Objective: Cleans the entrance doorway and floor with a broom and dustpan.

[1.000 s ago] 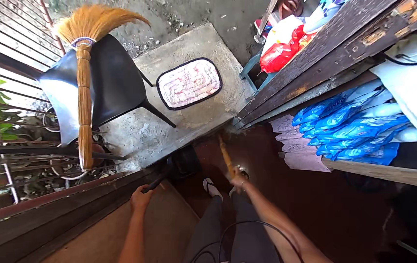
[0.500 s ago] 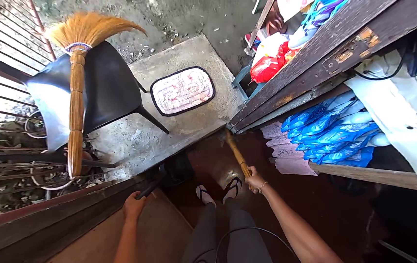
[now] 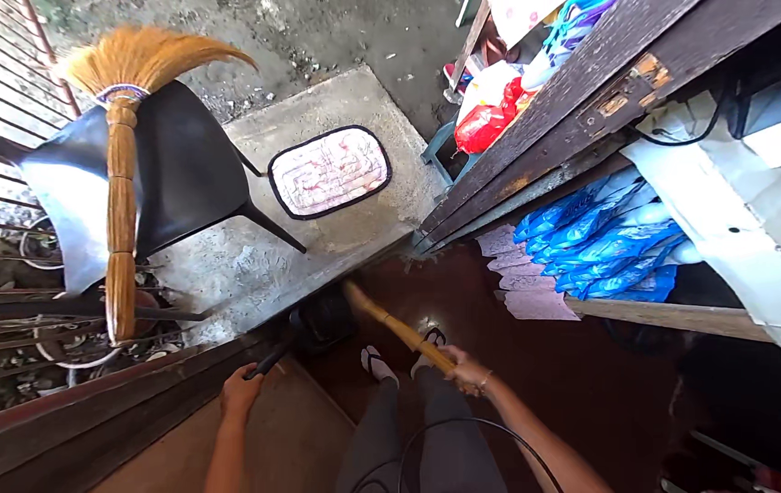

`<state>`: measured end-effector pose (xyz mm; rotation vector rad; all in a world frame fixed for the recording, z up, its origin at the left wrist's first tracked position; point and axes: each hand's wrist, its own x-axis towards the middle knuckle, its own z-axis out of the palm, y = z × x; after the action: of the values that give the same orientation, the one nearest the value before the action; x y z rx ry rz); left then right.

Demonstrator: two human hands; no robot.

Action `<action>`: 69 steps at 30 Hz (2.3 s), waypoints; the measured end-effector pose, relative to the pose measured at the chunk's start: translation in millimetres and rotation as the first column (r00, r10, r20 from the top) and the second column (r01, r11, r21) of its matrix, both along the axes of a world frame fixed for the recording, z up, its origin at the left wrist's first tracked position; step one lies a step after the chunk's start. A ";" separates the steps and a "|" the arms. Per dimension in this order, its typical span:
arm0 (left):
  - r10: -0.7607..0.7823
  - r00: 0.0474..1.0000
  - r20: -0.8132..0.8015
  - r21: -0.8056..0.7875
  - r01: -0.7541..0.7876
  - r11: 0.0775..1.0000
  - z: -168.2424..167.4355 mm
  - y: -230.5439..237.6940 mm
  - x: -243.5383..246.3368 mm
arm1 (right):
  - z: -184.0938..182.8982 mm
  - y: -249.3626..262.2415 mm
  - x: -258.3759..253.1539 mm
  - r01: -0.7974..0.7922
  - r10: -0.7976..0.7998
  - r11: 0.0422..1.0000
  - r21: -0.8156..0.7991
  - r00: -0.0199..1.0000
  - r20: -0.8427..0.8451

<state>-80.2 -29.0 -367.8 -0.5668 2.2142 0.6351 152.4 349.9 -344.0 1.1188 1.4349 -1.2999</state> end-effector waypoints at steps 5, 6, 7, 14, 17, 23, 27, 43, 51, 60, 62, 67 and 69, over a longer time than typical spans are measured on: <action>-0.008 1.000 0.006 -0.005 0.008 1.000 -3.0 6.5 0.5 | 3.5 73.1 10.7 0.132 -0.169 0.932 0.339 0.982 0.083; -0.014 1.000 0.007 -0.011 0.014 1.000 -2.1 8.2 -0.7 | -7.8 89.1 4.5 0.102 -0.150 0.919 0.382 0.984 0.097; -0.020 1.000 0.006 -0.019 0.020 1.000 -0.9 10.0 -1.7 | -19.8 104.0 -3.9 0.071 -0.127 0.908 0.413 0.986 0.111; -0.022 0.999 0.033 -0.053 0.024 0.998 5.9 19.4 -8.5 | -54.2 46.1 -69.9 -0.094 0.069 0.966 0.242 0.992 0.108; -0.039 0.998 0.048 -0.071 0.042 0.997 8.8 25.2 -9.4 | -58.2 -38.5 -65.4 -0.142 0.137 0.984 0.109 0.989 0.054; -0.070 0.994 0.085 -0.076 0.076 0.994 16.2 30.0 -15.6 | -35.0 -91.7 -81.9 -0.063 0.069 0.982 -0.180 0.997 0.026; -0.058 0.994 0.097 -0.065 0.065 0.996 15.5 28.3 -17.7 | -5.5 -44.3 -69.1 -0.081 0.075 0.989 -0.127 0.996 -0.052; 0.002 0.996 0.088 -0.012 -0.001 1.000 17.3 27.6 4.5 | -23.1 -76.0 -94.2 -0.342 0.341 0.935 -0.095 0.940 -0.027; 0.340 0.940 0.011 0.026 -0.340 0.940 65.2 15.5 116.5 | 26.6 38.5 -45.4 -0.461 0.460 0.887 -0.037 0.887 -0.035; 0.958 0.245 -0.151 0.410 -0.866 0.286 121.7 48.8 268.0 | 7.8 63.5 40.9 -0.686 0.719 0.679 -0.261 0.693 0.046; 0.974 0.159 -0.159 0.456 -0.863 0.215 134.3 55.3 282.6 | -5.2 39.9 45.8 -0.739 0.793 0.580 -0.344 0.608 0.031; 0.985 0.058 -0.161 0.536 -0.833 0.136 169.7 60.7 287.7 | -57.7 -22.4 35.6 -0.842 0.848 0.500 -0.205 0.523 -0.082; 0.984 0.039 -0.174 0.560 -0.818 0.132 185.6 57.9 286.8 | -70.1 -26.0 -1.9 -0.862 0.855 0.504 -0.055 0.507 -0.114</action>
<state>206.6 28.9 -182.2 -1.9520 1.7609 2.0301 150.5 323.9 -414.1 0.1420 1.6216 -0.6441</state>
